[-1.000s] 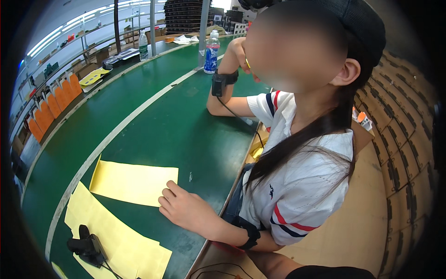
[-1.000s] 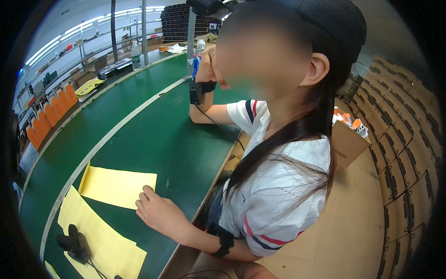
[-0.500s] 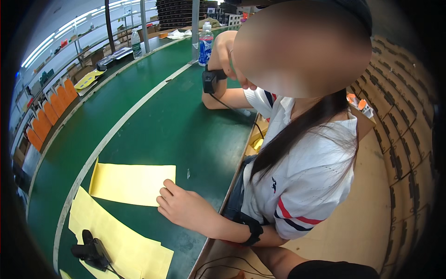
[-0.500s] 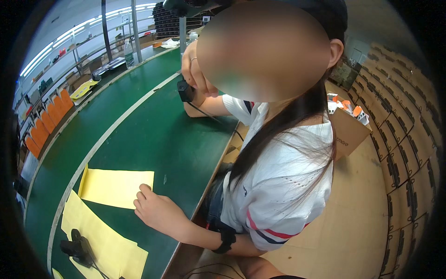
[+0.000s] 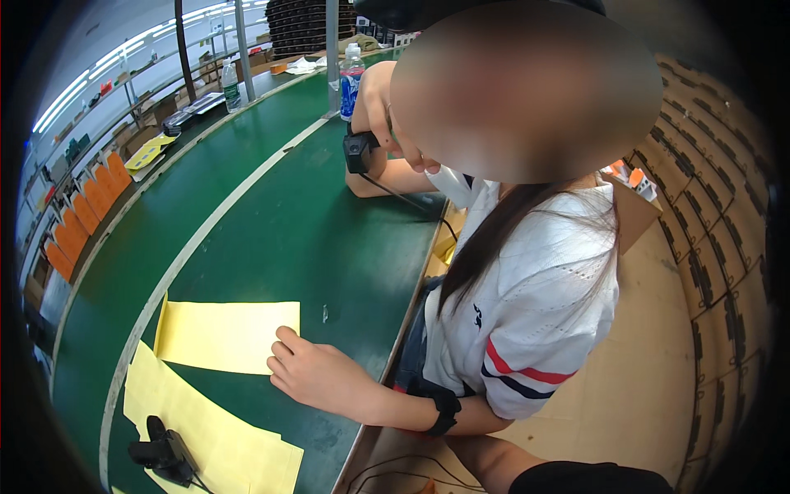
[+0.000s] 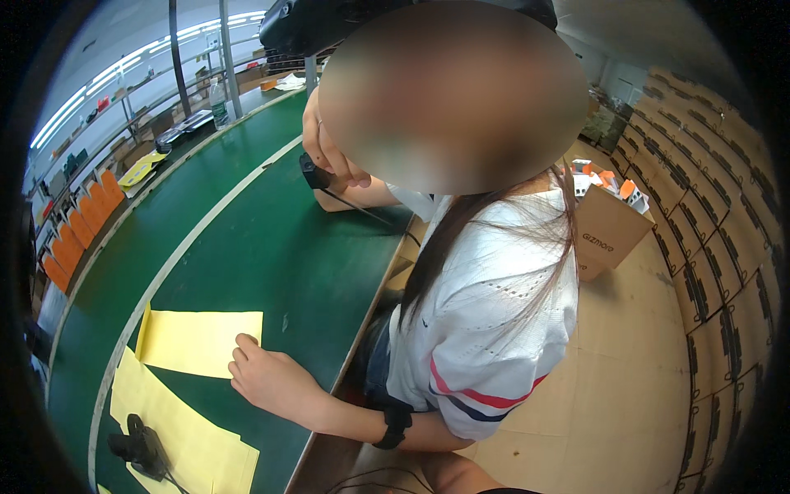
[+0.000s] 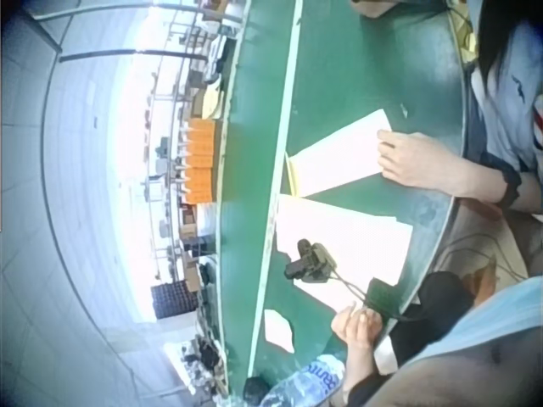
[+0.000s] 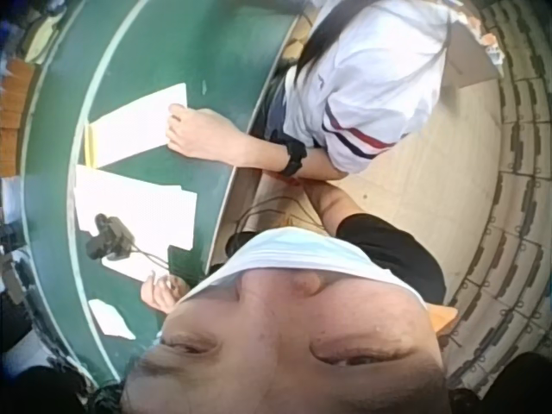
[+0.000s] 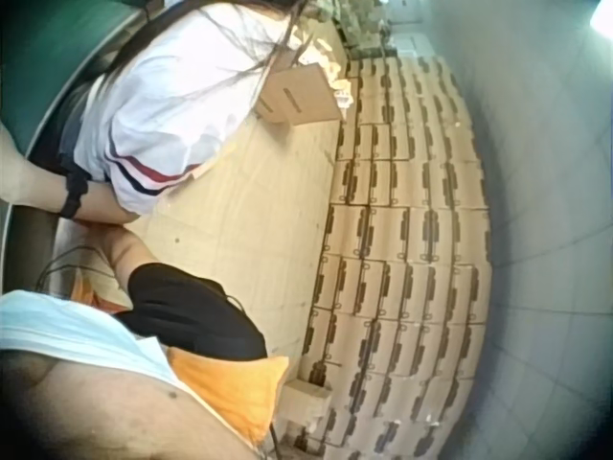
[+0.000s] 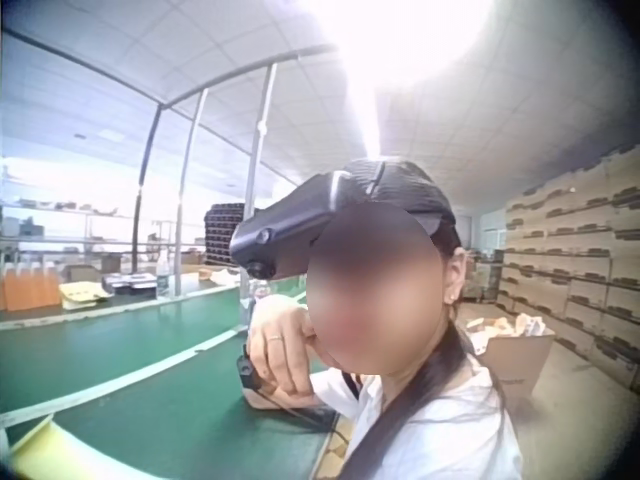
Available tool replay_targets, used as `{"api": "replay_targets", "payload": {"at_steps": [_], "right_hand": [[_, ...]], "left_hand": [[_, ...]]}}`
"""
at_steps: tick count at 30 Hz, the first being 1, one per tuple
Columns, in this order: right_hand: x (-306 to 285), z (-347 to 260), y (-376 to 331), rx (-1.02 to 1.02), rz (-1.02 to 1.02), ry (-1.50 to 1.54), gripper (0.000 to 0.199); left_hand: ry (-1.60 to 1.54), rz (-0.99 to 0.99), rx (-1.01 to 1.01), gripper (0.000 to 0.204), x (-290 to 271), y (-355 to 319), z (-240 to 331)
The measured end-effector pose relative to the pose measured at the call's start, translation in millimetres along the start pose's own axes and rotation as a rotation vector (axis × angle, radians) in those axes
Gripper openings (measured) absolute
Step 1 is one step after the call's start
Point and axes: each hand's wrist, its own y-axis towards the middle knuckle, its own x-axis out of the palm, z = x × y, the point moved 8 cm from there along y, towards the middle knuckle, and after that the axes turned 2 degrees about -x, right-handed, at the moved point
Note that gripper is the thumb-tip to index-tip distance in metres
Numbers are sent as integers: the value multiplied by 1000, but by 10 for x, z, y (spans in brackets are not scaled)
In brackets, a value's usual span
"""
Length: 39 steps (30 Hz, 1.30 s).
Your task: Assemble electronic components by attaching straps or mounts.
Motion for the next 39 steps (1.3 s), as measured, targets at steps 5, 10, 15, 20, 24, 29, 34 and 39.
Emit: {"api": "replay_targets", "payload": {"at_steps": [5,10,15,20,24,29,34,39], "right_hand": [[12,3,-57,0,-27,-43,5],[-6,-26,-47,4,5,-17,6],[32,-26,-42,14,4,28,6],[-11,39,-33,81,78,189,5],[60,-66,15,10,62,31,5],[43,-71,-18,14,67,114,5],[24,-87,-11,-1,113,145,5],[-16,-78,-11,2,135,180,6]], "left_hand": [[13,-41,-26,20,63,-52,5],[295,292,95,28,-18,-451,21],[218,148,-28,39,45,-296,42],[-48,-34,-70,48,93,-130,63],[-98,-158,-63,31,82,-104,120],[-111,-201,-35,20,101,35,166],[-197,-159,-36,17,83,153,246],[-391,-72,76,12,91,135,349]]}}
